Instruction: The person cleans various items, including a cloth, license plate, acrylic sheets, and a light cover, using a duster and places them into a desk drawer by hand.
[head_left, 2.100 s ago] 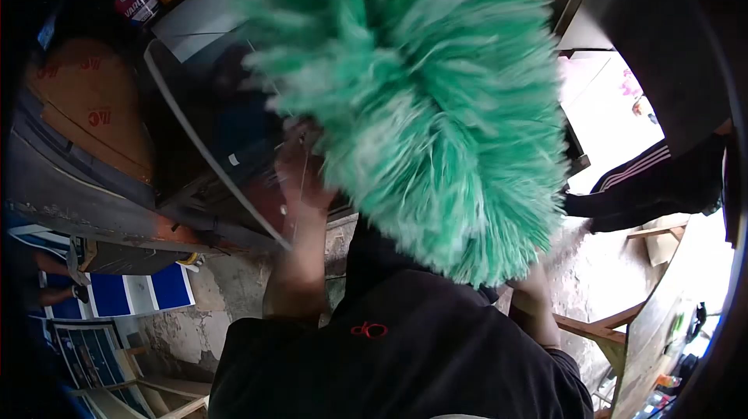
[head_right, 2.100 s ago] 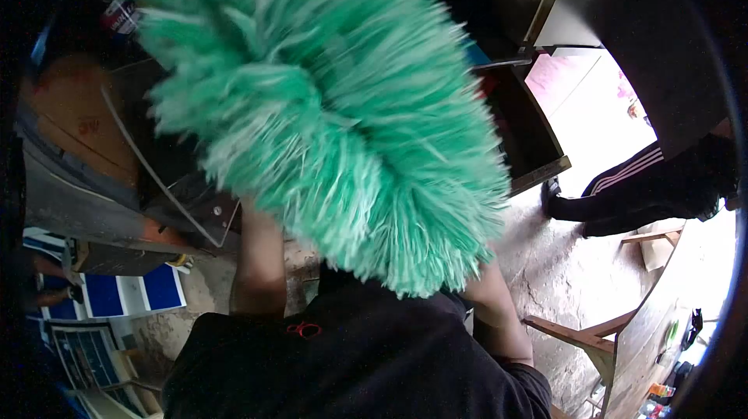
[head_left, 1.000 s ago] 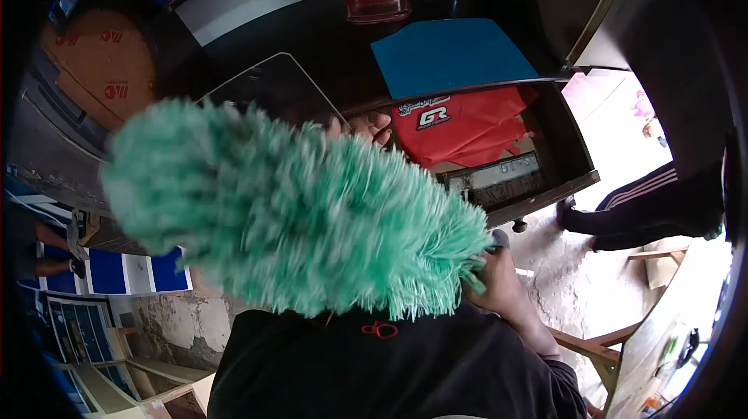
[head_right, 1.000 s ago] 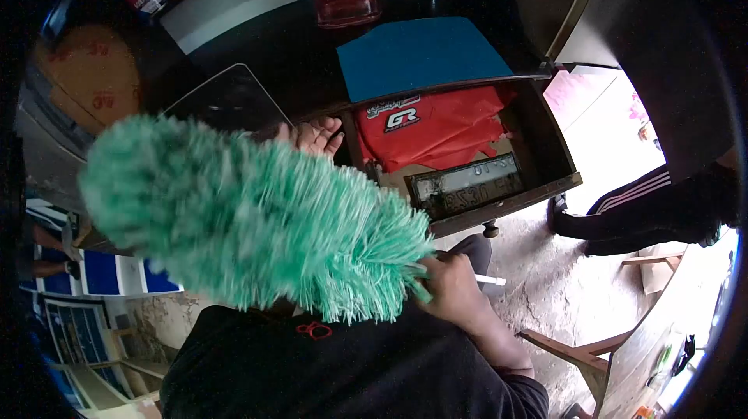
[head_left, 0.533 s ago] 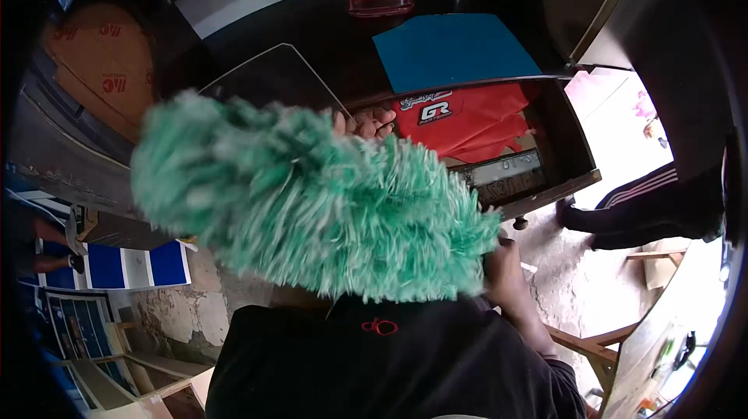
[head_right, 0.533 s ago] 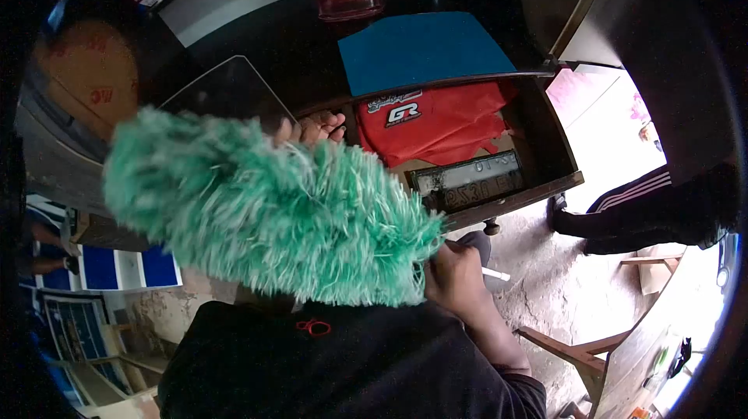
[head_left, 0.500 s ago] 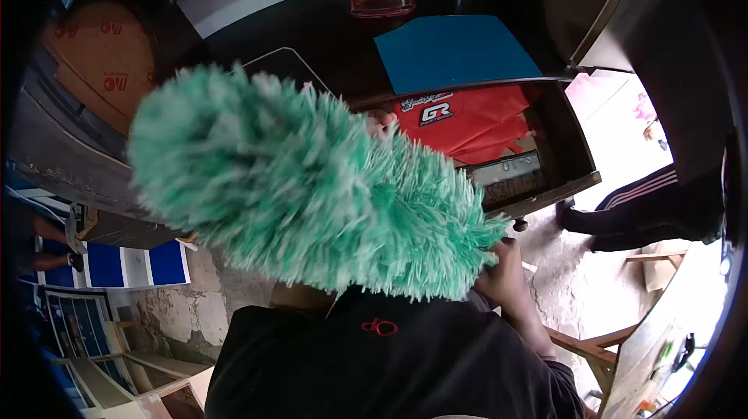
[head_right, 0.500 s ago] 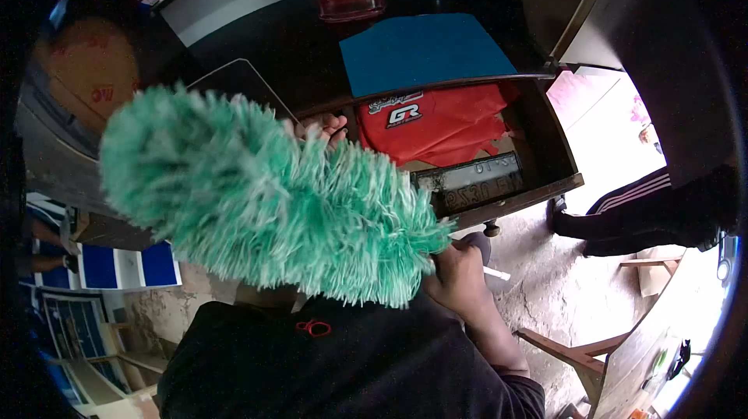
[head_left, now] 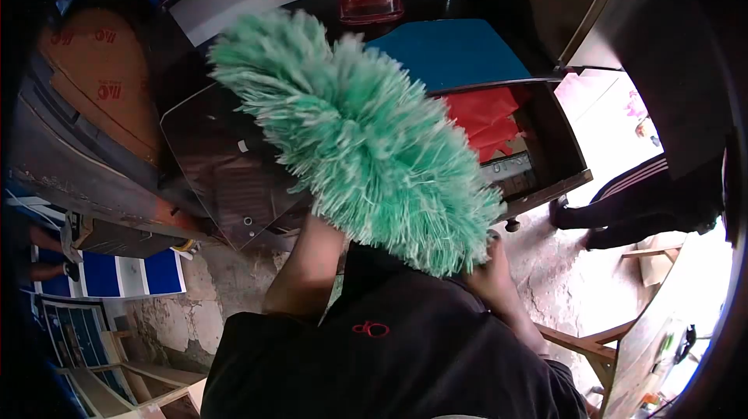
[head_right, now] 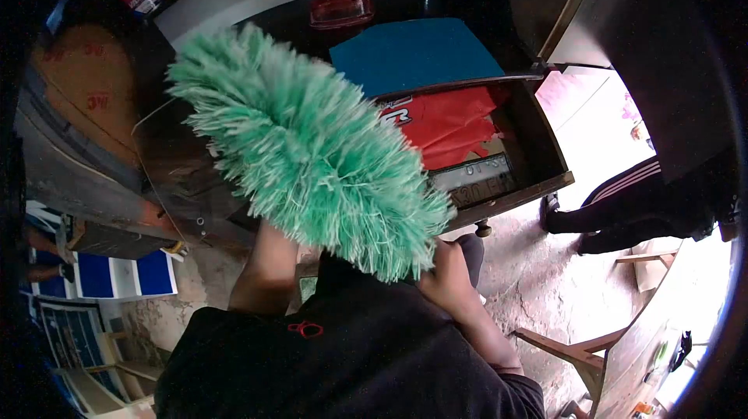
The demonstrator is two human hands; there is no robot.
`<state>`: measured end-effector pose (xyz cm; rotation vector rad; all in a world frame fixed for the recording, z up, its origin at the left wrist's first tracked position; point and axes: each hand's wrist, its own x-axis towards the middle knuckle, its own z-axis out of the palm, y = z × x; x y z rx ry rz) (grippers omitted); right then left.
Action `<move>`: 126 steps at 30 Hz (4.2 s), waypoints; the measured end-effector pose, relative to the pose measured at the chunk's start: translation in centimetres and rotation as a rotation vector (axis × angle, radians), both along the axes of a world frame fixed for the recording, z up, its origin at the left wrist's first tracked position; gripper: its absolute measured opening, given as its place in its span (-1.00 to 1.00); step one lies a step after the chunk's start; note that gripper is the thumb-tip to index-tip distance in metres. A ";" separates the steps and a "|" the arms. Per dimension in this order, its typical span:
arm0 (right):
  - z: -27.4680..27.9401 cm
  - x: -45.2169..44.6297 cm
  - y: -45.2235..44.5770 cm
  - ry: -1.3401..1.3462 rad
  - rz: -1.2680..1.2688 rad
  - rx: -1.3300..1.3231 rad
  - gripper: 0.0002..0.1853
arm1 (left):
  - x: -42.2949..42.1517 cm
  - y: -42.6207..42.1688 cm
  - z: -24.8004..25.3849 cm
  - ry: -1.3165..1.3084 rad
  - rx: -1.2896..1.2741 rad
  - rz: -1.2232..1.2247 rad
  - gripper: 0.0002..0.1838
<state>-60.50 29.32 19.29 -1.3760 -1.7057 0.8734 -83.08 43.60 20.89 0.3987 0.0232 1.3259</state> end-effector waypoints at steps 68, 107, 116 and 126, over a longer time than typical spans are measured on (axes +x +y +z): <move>-8.5 16.8 -6.6 0.714 -0.987 0.049 -0.91 | 22.0 14.4 -11.3 0.691 -0.703 0.039 -0.76; -5.5 15.4 -6.2 0.700 -1.024 0.023 -0.71 | 16.6 4.7 1.8 1.964 1.441 -0.085 -0.46; -6.2 15.4 -3.8 0.603 -0.867 0.037 -0.76 | 6.3 9.2 0.0 2.687 1.091 0.569 -0.26; -7.0 14.8 -3.9 0.420 -0.767 0.046 -0.68 | 5.0 6.7 5.2 2.326 1.011 0.854 -0.75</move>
